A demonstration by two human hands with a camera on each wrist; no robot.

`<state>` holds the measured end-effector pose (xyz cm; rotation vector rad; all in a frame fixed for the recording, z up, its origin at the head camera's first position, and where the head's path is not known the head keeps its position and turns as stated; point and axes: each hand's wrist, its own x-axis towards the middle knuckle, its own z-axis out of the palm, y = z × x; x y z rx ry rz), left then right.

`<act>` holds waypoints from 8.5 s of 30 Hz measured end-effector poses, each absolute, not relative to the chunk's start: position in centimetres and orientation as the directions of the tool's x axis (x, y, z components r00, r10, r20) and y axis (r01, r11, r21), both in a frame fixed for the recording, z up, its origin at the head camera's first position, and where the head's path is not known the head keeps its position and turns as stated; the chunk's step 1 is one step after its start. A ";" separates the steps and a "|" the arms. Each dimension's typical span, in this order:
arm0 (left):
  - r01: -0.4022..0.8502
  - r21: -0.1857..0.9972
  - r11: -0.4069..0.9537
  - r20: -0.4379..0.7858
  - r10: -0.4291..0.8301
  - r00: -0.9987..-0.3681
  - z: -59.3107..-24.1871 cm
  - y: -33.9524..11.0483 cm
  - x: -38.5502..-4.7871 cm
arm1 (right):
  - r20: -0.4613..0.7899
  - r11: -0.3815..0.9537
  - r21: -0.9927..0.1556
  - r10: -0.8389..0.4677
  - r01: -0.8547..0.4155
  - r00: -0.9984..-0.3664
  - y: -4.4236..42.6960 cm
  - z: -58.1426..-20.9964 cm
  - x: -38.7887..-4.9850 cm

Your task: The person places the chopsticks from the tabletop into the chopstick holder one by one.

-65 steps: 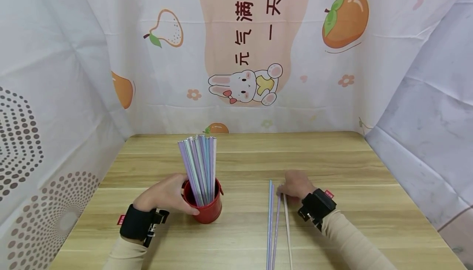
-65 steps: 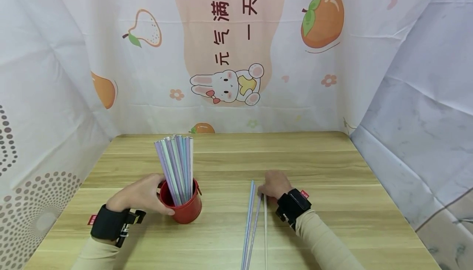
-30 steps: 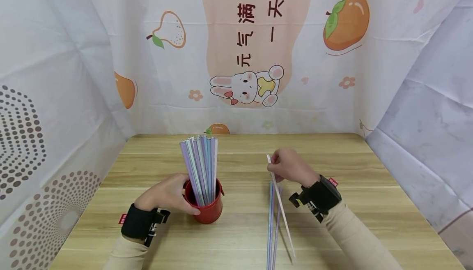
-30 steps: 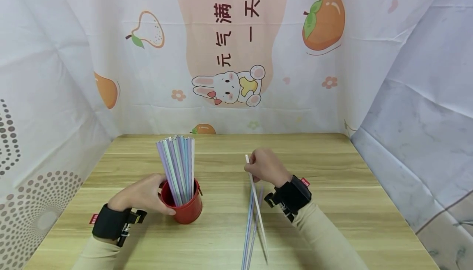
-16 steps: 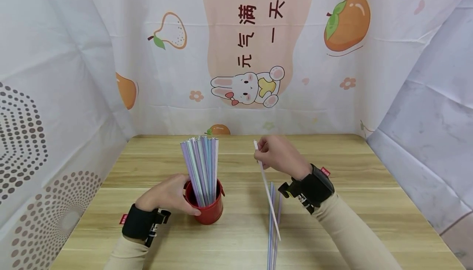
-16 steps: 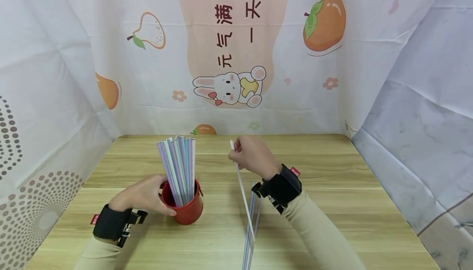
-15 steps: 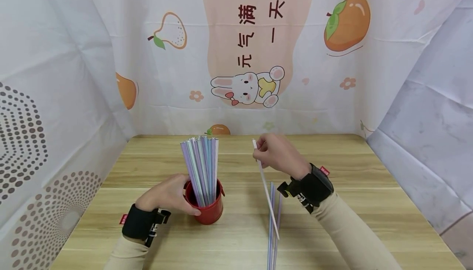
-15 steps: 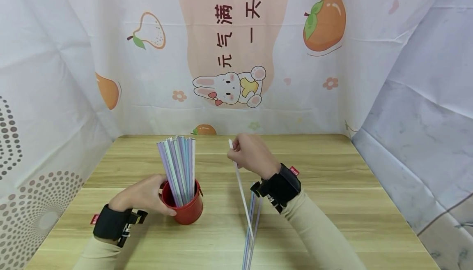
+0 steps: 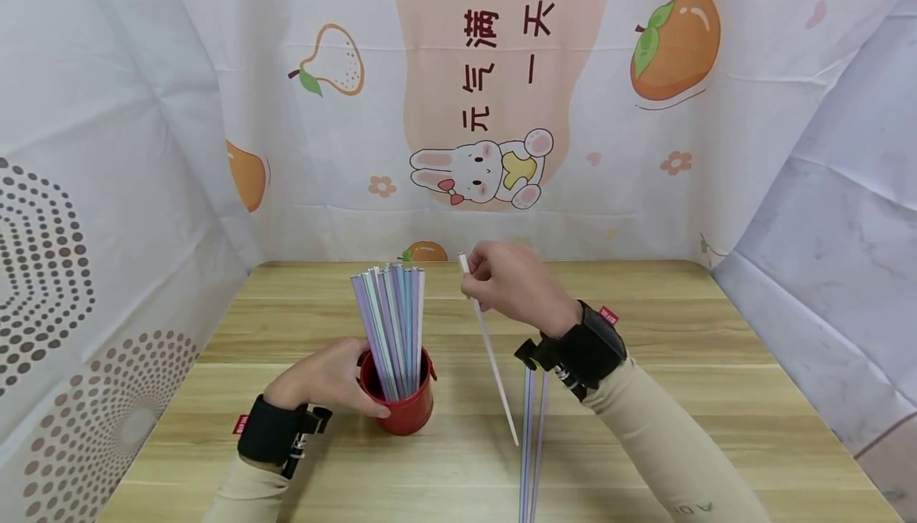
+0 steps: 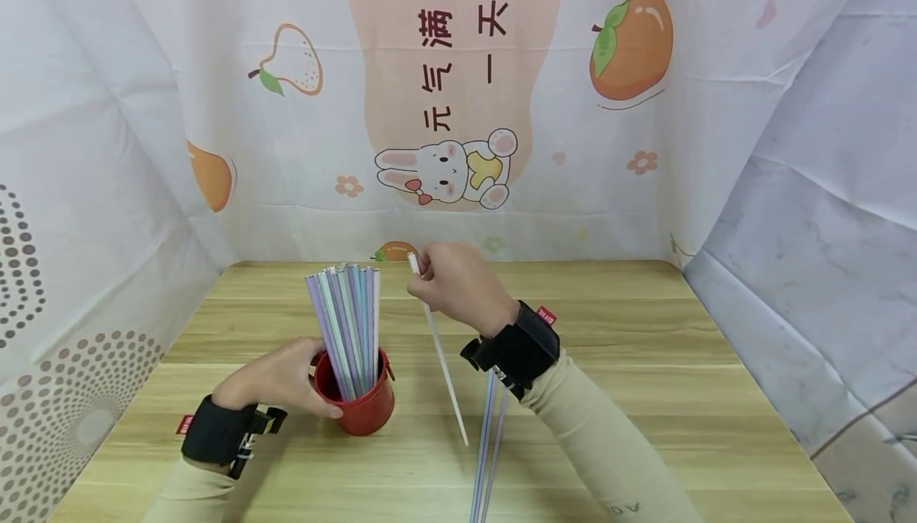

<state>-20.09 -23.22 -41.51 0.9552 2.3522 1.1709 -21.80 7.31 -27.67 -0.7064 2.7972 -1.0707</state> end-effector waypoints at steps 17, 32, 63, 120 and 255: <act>0.411 0.795 0.446 -0.009 0.686 -0.727 -41.5 -23.2 -20.0 | 0.455 0.570 -0.547 -0.413 -0.613 -0.789 4.7 -25.2 -21.7; 0.416 0.796 0.441 -0.007 0.692 -0.721 -41.4 -23.2 -20.0 | 0.605 0.498 -0.533 -0.340 -0.684 -0.720 2.9 -24.3 -21.4; 0.400 0.813 0.424 -0.013 0.699 -0.715 -41.3 -23.1 -20.1 | 0.482 0.473 -0.611 -0.414 -0.635 -0.772 -0.1 -30.0 -22.9; 0.412 0.811 0.415 -0.002 0.707 -0.707 -41.4 -23.0 -20.1 | 0.306 0.575 -0.586 -0.495 -0.571 -0.813 -0.7 -32.2 -22.3; 0.429 0.767 0.477 -0.015 0.682 -0.732 -41.5 -23.3 -20.0 | 0.006 0.772 -0.555 -0.369 -0.310 -0.930 12.8 -35.5 -22.2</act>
